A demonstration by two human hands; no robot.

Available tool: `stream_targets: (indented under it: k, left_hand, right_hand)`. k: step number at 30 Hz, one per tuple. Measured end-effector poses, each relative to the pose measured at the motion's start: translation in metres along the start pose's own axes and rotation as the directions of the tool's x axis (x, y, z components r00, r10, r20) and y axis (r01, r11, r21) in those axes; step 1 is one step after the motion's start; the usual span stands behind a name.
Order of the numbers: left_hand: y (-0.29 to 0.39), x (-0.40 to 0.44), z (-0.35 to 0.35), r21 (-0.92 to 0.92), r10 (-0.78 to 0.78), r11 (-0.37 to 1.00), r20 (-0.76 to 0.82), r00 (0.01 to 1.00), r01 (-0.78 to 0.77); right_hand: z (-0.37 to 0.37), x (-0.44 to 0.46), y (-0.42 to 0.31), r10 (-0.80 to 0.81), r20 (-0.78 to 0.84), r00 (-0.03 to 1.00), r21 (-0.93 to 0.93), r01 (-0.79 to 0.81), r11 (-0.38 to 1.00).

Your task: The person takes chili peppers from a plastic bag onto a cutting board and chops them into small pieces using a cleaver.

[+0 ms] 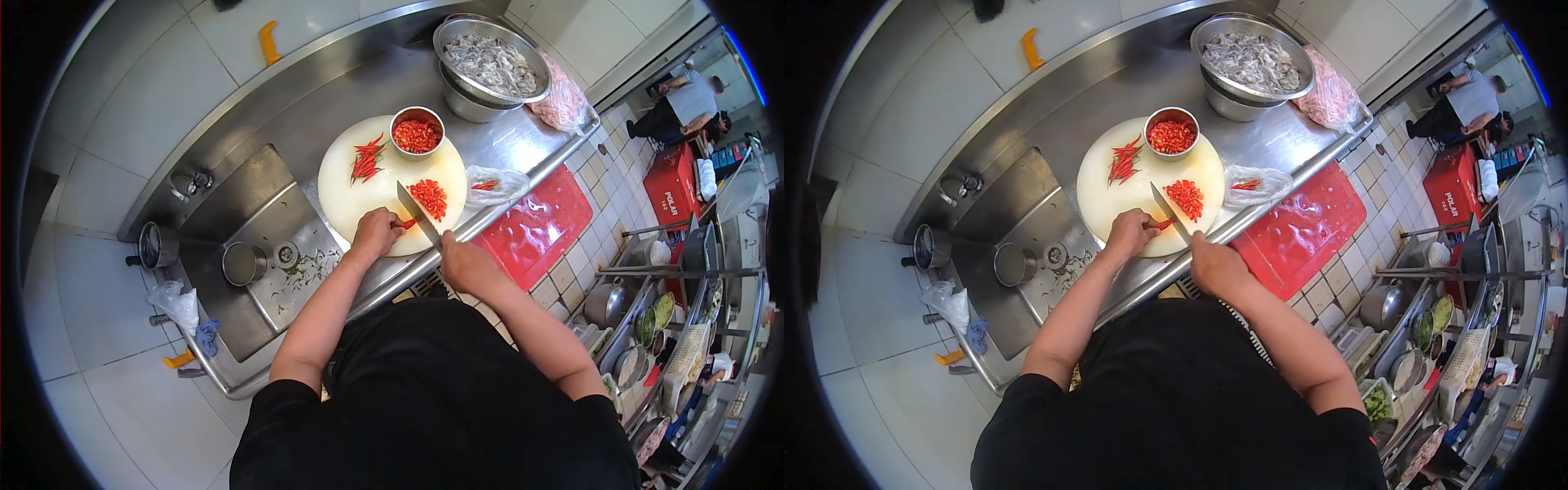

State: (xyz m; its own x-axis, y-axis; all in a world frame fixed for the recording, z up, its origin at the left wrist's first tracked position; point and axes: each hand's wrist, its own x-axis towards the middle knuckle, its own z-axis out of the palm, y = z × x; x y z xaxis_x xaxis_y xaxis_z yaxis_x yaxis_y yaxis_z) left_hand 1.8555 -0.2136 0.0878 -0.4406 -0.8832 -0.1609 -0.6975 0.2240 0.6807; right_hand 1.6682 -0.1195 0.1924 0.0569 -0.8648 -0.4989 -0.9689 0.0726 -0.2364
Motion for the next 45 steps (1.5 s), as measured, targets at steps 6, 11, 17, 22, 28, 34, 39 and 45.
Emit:
stream_targets:
  k: [6,11,17,22,28,34,39,45]
  left_hand:
    - [-0.004,-0.001,0.004,-0.055,0.035,0.998,-0.016,0.999,-0.036]
    - [-0.006,-0.001,0.004,-0.016,0.038,0.999,-0.024,0.999,-0.038]
    - [-0.005,-0.003,0.007,-0.024,0.054,0.998,-0.005,0.999,-0.054]
    - [-0.003,-0.001,0.006,-0.034,0.02,0.999,-0.009,1.0,-0.02]
    - [-0.006,-0.001,0.01,-0.06,0.095,0.993,-0.029,0.995,-0.097]
    - [-0.003,-0.002,0.006,-0.069,0.067,0.995,-0.017,0.998,-0.068]
    - [-0.001,-0.001,0.008,-0.027,0.065,0.998,-0.007,0.998,-0.065]
    - [0.001,-0.005,0.014,-0.041,0.078,0.996,-0.054,0.995,-0.081]
  right_hand:
    - [0.007,0.015,0.004,-0.064,-0.061,0.996,0.033,0.067,0.997]
    - [0.016,-0.001,0.001,-0.02,-0.004,1.0,0.046,0.02,0.999]
    - [-0.004,0.011,-0.009,0.005,-0.007,1.0,0.099,-0.005,0.995]
    - [0.005,-0.008,-0.004,0.011,-0.01,1.0,0.108,-0.01,0.994]
    - [0.002,0.015,0.0,-0.037,-0.074,0.997,0.075,0.042,0.996]
    - [0.022,-0.005,-0.002,0.029,-0.033,0.999,0.104,-0.025,0.994]
    - [-0.008,0.011,-0.004,0.007,0.025,1.0,0.113,-0.01,0.994]
    - [0.026,-0.002,0.002,0.002,0.008,1.0,0.137,-0.003,0.991]
